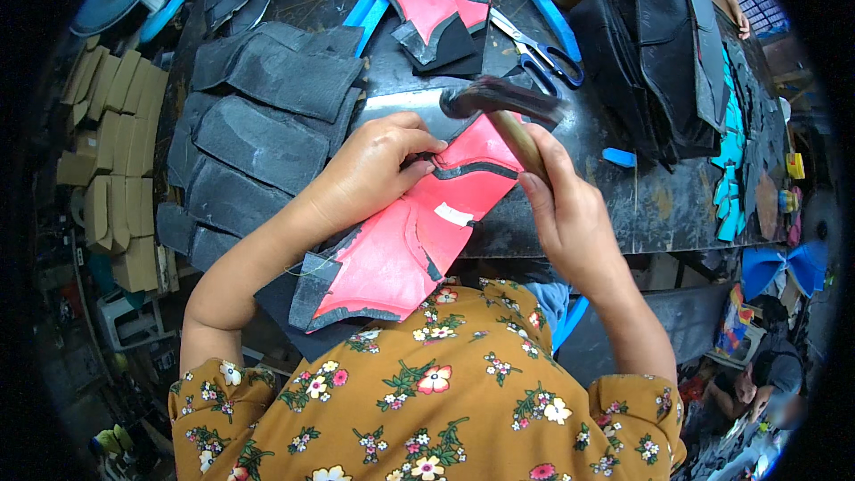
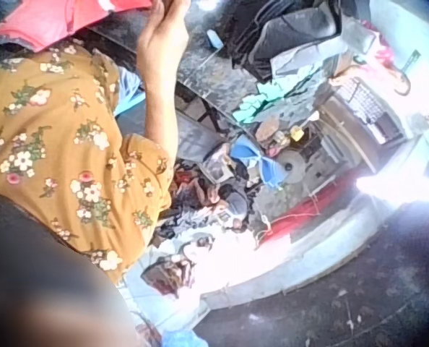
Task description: The person uses a hammer to attach black rubber pieces to pink sandal soles. They repeatedly pick up a sole, align a rubber strip, and tap it into place with a hammer, then set the finished sole aside.
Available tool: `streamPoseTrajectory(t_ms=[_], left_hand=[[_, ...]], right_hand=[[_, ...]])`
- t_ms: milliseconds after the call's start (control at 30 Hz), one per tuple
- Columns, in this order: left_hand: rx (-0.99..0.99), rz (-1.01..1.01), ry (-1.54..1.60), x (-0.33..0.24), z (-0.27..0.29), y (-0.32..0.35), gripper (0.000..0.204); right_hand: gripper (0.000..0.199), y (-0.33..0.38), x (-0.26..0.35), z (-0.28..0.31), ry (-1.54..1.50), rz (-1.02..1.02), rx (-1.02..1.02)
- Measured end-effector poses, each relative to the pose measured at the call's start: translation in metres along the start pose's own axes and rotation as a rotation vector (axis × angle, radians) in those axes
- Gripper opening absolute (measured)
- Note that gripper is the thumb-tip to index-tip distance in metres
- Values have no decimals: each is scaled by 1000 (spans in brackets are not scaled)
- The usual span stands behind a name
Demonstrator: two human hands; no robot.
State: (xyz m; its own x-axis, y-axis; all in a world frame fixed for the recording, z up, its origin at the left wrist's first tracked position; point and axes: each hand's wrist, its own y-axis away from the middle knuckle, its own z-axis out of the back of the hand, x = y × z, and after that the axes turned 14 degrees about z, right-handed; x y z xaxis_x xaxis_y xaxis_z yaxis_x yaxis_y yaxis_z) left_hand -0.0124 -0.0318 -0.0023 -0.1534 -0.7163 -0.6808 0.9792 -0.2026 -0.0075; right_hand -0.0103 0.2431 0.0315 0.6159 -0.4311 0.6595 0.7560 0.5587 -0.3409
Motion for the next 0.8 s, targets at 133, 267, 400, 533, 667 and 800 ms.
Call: streamPoseTrajectory(t_ms=[133,267,400,533,667,800], left_hand=[[-18,-38,-7,1,-1,2,23],[-37,7,29,2,-3,3,22],[-25,91,66,2,0,6,22],[107,259,237,5,9,10,24],[-5,28,75,6,6,14,23],[-34,-58,-128,4,3,16,21]], right_hand=[[49,0,6,0,124,-125,286],[46,2,6,-4,43,110,39],[48,8,3,-13,148,-88,255],[52,10,-1,-14,136,-52,250],[51,6,1,-9,143,-68,247],[47,2,9,-5,55,-55,133]])
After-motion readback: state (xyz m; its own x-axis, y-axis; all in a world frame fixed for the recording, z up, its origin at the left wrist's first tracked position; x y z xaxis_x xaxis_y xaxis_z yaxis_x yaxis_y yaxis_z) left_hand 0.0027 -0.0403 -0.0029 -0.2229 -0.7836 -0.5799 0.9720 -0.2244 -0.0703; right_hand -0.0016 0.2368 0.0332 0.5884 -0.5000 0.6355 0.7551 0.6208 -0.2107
